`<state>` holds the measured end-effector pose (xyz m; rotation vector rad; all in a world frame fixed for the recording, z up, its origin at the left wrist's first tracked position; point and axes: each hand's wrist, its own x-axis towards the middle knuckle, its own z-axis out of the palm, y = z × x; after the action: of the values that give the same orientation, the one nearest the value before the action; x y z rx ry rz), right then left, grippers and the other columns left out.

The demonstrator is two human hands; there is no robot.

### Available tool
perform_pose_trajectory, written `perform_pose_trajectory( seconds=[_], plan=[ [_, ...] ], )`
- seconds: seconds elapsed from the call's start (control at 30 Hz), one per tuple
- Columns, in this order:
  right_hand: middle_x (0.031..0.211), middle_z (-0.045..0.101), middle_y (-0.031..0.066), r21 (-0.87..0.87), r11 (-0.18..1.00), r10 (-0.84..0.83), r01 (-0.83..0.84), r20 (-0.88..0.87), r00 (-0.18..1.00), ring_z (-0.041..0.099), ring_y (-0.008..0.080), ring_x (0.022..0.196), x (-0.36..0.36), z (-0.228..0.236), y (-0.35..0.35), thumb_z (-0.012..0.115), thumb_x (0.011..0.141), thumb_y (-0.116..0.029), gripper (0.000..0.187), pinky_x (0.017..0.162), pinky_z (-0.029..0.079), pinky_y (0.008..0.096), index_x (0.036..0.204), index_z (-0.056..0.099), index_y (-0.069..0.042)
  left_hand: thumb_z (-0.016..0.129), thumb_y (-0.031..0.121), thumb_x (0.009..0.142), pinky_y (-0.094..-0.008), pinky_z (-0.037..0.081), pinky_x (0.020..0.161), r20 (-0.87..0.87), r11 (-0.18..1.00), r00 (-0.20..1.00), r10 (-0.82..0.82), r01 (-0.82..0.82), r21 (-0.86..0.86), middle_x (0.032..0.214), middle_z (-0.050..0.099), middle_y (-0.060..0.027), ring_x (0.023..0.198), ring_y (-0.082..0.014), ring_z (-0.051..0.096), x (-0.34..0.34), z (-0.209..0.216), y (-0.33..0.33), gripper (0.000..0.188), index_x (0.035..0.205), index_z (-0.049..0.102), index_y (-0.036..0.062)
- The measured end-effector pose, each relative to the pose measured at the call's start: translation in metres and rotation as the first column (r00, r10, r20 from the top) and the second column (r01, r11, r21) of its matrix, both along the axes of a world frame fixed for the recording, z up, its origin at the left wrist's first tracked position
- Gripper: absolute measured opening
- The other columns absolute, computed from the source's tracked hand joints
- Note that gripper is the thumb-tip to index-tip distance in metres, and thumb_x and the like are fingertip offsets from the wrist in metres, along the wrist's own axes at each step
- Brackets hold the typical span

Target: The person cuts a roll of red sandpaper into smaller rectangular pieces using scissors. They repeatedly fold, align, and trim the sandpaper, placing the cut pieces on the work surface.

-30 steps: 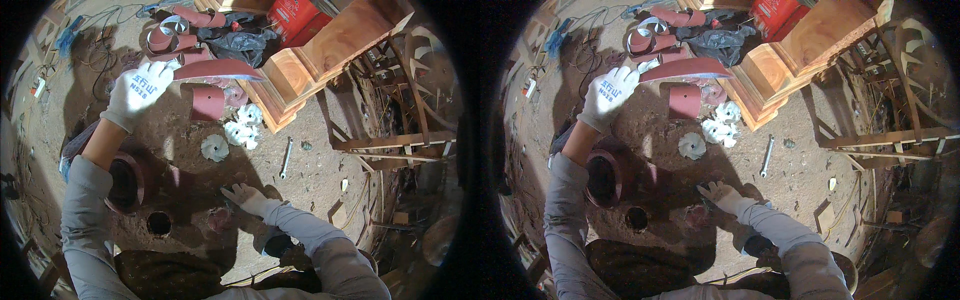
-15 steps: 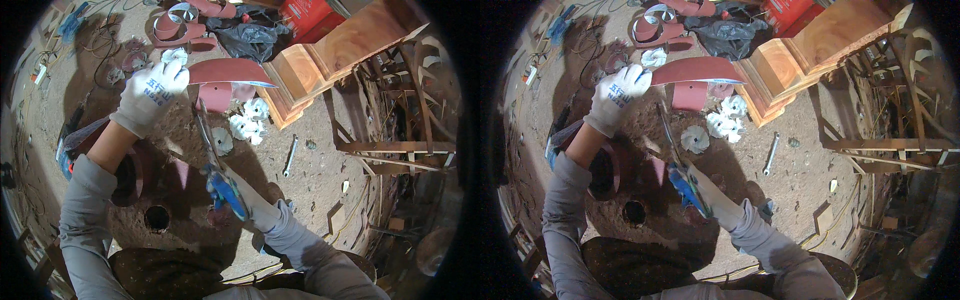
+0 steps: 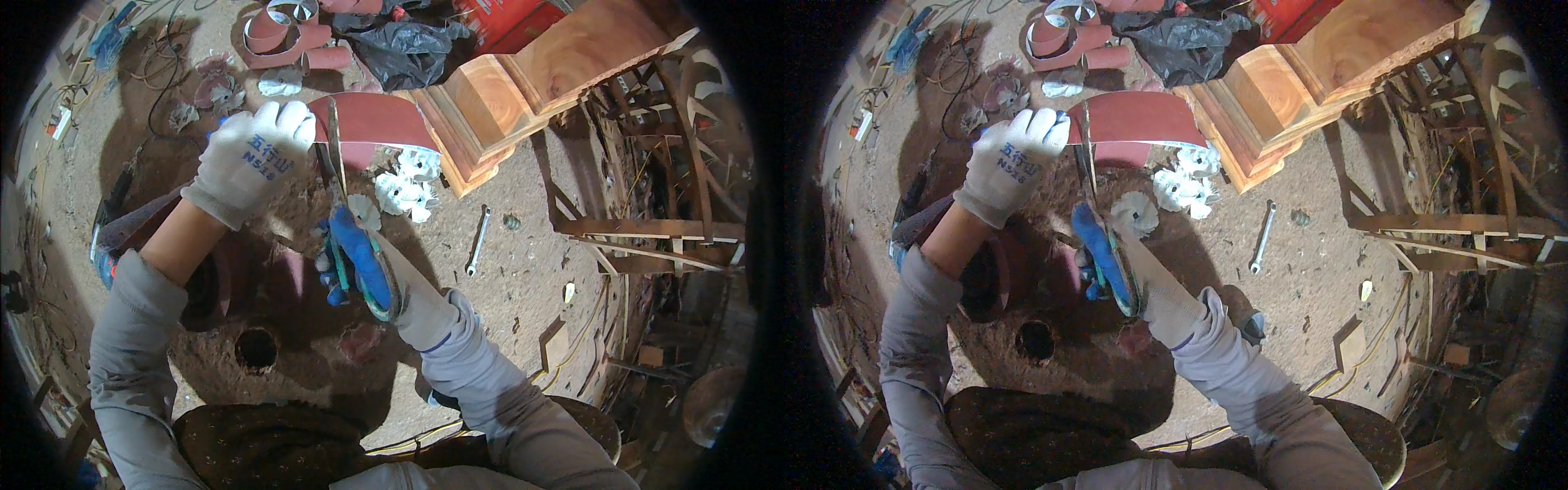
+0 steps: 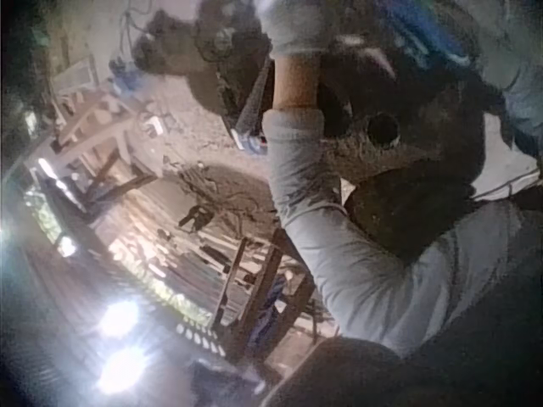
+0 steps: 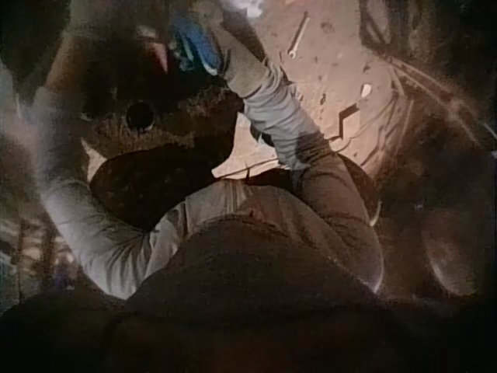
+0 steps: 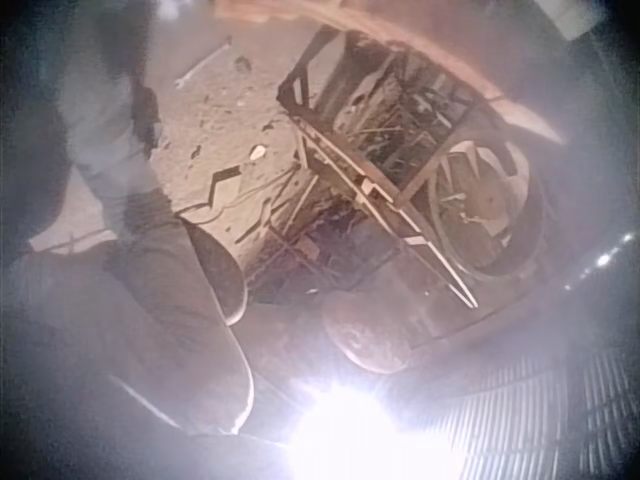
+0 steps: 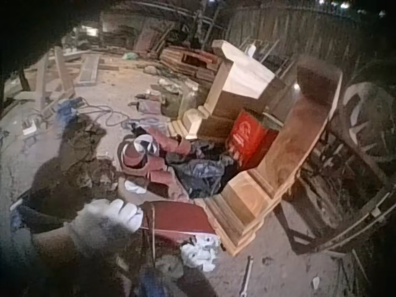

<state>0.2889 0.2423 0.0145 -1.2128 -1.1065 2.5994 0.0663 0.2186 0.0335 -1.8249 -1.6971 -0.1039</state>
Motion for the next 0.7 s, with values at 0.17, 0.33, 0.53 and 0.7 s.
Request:
perform_pose_trajectory(
  seconds=[0.17,0.33,0.53,0.7],
  plan=[
    [0.082,0.062,0.0053,0.064,0.993,0.101,-0.104,0.053,0.994,0.063,0.0158,0.069,-0.009,0.016,0.005,0.046,0.093,-0.072,0.068,0.056,0.056,0.0313,0.118,0.053,-0.009,0.064,0.016,0.074,-0.0268,0.054,0.059,0.003,0.991,0.998,-0.057,0.057,-0.117,0.095,0.061,-0.001,0.082,-0.0143,0.063,0.001,-0.007,0.005,0.03,0.104,0.065,0.0094],
    [0.08,0.061,0.005,0.071,0.993,0.086,-0.09,0.049,0.995,0.063,0.0169,0.064,-0.011,0.02,0.006,0.046,0.092,-0.074,0.069,0.053,0.054,0.0316,0.114,0.056,-0.009,0.063,0.015,0.076,-0.03,0.052,0.057,0.076,0.974,0.991,-0.114,0.127,-0.187,0.095,0.061,-0.0036,0.081,-0.0176,0.062,-0.001,-0.025,0.004,0.03,0.106,0.063,0.0071],
    [0.075,0.06,0.0031,0.027,0.998,0.048,-0.049,0.042,0.998,0.062,0.0169,0.061,-0.01,0.015,0.005,0.047,0.092,-0.073,0.067,0.05,0.052,0.0315,0.11,0.059,-0.01,0.062,0.014,0.079,-0.0323,0.049,0.051,0.062,0.945,0.943,-0.326,0.324,0.036,0.092,0.059,-0.0056,0.071,-0.0201,0.06,-0.007,-0.027,0.0,0.028,0.106,0.059,0.0057],
    [0.076,0.062,0.0039,-0.021,1.0,0.022,-0.022,-0.031,0.999,0.061,0.0183,0.057,-0.009,0.006,0.003,0.047,0.092,-0.074,0.068,0.049,0.052,0.0333,0.11,0.06,-0.009,0.063,0.016,0.081,-0.0318,0.051,0.055,0.139,0.965,0.955,-0.261,0.26,0.025,0.098,0.06,-0.0049,0.077,-0.0179,0.06,-0.009,-0.036,-0.004,0.026,0.106,0.059,0.0087]
  ],
)
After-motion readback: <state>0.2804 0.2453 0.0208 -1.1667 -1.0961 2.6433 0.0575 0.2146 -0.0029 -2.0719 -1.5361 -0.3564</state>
